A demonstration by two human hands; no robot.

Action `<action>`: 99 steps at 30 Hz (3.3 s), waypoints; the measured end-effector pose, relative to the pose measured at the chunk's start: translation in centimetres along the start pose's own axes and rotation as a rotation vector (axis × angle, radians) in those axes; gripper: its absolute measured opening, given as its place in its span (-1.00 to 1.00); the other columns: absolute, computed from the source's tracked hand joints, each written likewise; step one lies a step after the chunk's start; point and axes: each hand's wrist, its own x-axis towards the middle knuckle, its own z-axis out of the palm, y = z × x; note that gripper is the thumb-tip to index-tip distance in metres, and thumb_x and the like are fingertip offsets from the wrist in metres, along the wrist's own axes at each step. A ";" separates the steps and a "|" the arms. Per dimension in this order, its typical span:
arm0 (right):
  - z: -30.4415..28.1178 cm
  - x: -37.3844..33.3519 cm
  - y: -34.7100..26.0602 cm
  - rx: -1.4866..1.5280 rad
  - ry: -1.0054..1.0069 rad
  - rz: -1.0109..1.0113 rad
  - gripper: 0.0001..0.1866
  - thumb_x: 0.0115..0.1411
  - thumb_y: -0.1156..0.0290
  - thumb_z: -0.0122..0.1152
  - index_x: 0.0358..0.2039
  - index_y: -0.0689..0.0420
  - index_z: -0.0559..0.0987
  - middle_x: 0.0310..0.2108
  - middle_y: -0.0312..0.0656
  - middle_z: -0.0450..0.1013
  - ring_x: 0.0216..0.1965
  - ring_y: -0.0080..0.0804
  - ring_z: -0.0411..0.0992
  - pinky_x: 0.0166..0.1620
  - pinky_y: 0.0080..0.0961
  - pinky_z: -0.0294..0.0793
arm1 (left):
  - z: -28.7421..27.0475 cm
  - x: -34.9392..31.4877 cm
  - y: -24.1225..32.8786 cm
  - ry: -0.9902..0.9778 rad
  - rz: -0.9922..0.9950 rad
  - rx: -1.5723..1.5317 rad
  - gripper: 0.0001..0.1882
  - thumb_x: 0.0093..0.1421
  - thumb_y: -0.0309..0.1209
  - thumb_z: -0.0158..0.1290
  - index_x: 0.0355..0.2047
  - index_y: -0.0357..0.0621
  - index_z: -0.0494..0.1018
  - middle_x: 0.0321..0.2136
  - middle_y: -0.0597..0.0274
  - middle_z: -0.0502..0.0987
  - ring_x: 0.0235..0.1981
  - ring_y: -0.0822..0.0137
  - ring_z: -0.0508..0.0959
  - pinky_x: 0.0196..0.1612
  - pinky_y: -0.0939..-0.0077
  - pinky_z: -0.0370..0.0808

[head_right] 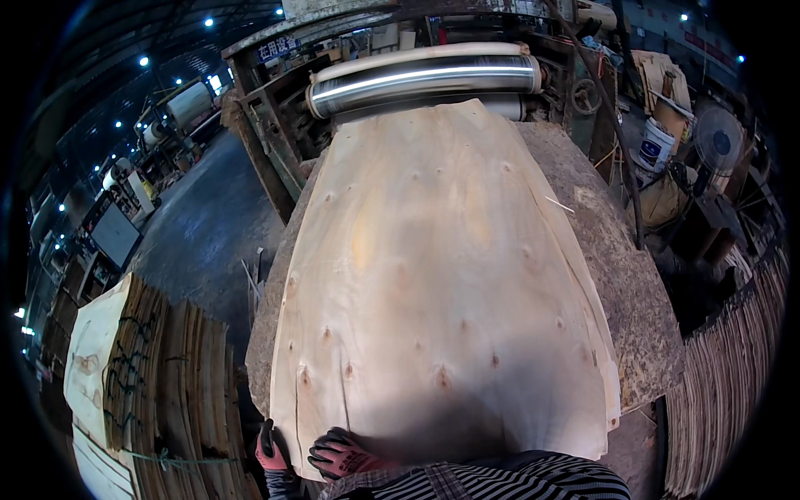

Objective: The person feeds large, flat wood sheets into a roller machine in a workshop. They use both hands to guide each sheet through the rollers, then retrieve the processed sheet and stack it. The person repeats this process with multiple sheets throughout the clip.

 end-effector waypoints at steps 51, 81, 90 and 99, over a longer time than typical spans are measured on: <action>-5.2 3.4 0.9 -0.026 0.164 -0.265 -0.65 -0.17 0.21 0.09 -0.37 0.13 0.49 -0.35 -0.22 0.39 -0.28 -0.33 0.35 -0.29 -0.40 0.30 | -1.3 0.4 2.2 -0.012 -0.021 -0.046 -0.58 -0.12 -0.57 -0.07 -0.15 -0.23 0.36 -0.22 0.01 0.44 -0.14 0.16 0.43 -0.06 0.47 0.31; -1.2 1.2 0.4 0.015 0.223 -0.128 -0.56 -0.15 0.15 0.11 -0.23 0.07 0.45 -0.23 -0.23 0.36 -0.17 -0.32 0.30 -0.14 -0.21 0.25 | -0.8 0.3 0.2 -0.010 0.017 -0.125 -0.59 -0.11 -0.67 -0.12 -0.16 -0.32 0.35 -0.21 0.02 0.44 -0.13 0.20 0.43 -0.04 0.48 0.29; -2.5 1.9 0.2 0.004 0.279 -0.196 -0.58 -0.11 0.20 0.08 -0.25 0.18 0.43 -0.32 -0.19 0.35 -0.26 -0.34 0.32 -0.30 -0.40 0.33 | -0.7 0.2 0.3 -0.006 0.032 -0.118 -0.60 -0.11 -0.66 -0.11 -0.16 -0.32 0.35 -0.22 0.02 0.45 -0.14 0.21 0.43 -0.05 0.48 0.30; -1.9 1.8 0.3 0.003 0.225 -0.207 -0.56 -0.10 0.19 0.08 -0.23 0.20 0.41 -0.27 -0.17 0.34 -0.24 -0.32 0.31 -0.30 -0.37 0.32 | -1.4 0.3 1.6 0.000 0.034 -0.078 -0.61 -0.08 -0.64 -0.11 -0.16 -0.30 0.35 -0.25 0.00 0.45 -0.17 0.22 0.45 -0.09 0.48 0.33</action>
